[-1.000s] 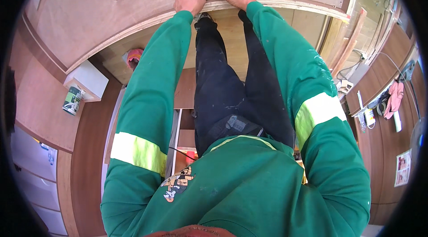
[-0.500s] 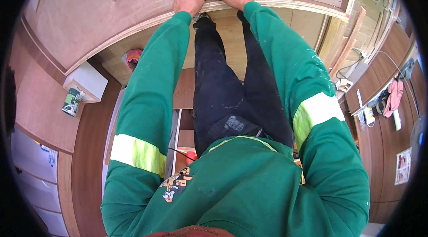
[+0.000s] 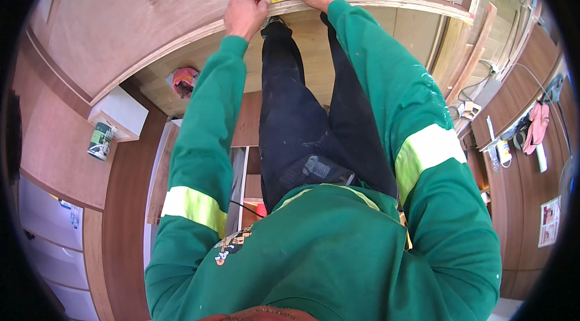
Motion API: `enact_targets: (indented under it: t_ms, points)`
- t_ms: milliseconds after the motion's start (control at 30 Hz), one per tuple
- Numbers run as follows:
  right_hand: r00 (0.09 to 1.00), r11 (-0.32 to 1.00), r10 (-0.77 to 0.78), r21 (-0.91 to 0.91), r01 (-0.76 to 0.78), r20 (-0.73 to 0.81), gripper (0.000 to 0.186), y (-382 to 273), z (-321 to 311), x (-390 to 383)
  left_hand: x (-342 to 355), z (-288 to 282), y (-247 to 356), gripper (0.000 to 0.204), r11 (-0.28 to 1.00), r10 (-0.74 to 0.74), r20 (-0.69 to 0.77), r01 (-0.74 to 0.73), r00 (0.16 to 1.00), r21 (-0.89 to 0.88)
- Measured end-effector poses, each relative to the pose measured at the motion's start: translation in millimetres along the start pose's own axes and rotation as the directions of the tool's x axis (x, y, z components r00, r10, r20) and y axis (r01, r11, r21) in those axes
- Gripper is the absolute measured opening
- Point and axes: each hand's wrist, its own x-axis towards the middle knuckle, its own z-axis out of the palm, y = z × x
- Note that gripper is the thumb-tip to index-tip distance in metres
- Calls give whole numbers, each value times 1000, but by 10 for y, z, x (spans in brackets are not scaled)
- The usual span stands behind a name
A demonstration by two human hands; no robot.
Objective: The person measures a wooden board with a tape measure, marks it with a pencil, and drills holes into the wood using a power drill.
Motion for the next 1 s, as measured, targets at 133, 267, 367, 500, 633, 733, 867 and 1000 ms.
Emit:
enact_targets:
  t_ms: [133, 267, 367, 500, 633, 733, 867, 1000]
  points:
    - [999, 998, 33, -49, -33, 3, 27, -44, -28, 5, -385, -158, 32, 23, 988, -131, 102, 139, 986, -74]
    - [997, 1000, 15, -26, -17, -69, 26, -67, 41, -2, -693, -177, -4, 20, 950, -228, 103, 245, 968, -193]
    - [1000, 993, -14, -115, 13, -10, 27, -44, 42, 0, -869, -157, -28, 20, 918, -289, 159, 321, 944, -235]
    - [999, 999, 34, -43, -33, 22, 25, -34, -14, -40, -1021, -147, -105, 21, 906, -261, 221, 317, 940, -279]
    - [981, 992, 25, -117, -49, -193, 21, -407, -285, -276, -1058, -276, -416, 22, 910, -201, 198, 257, 959, -325]
    - [860, 986, -165, -70, 150, -482, 16, -629, -411, -672, -920, -603, -769, 23, 943, -166, 160, 204, 973, -262]
    - [647, 988, -75, 29, 149, -759, 14, -836, -507, -1263, -626, -942, -1506, 28, 963, -142, 177, 177, 974, -201]
    - [741, 971, 90, 226, 85, -666, 11, -636, 46, -1708, -345, -1109, -2215, 32, 976, -153, 210, 181, 966, -121]
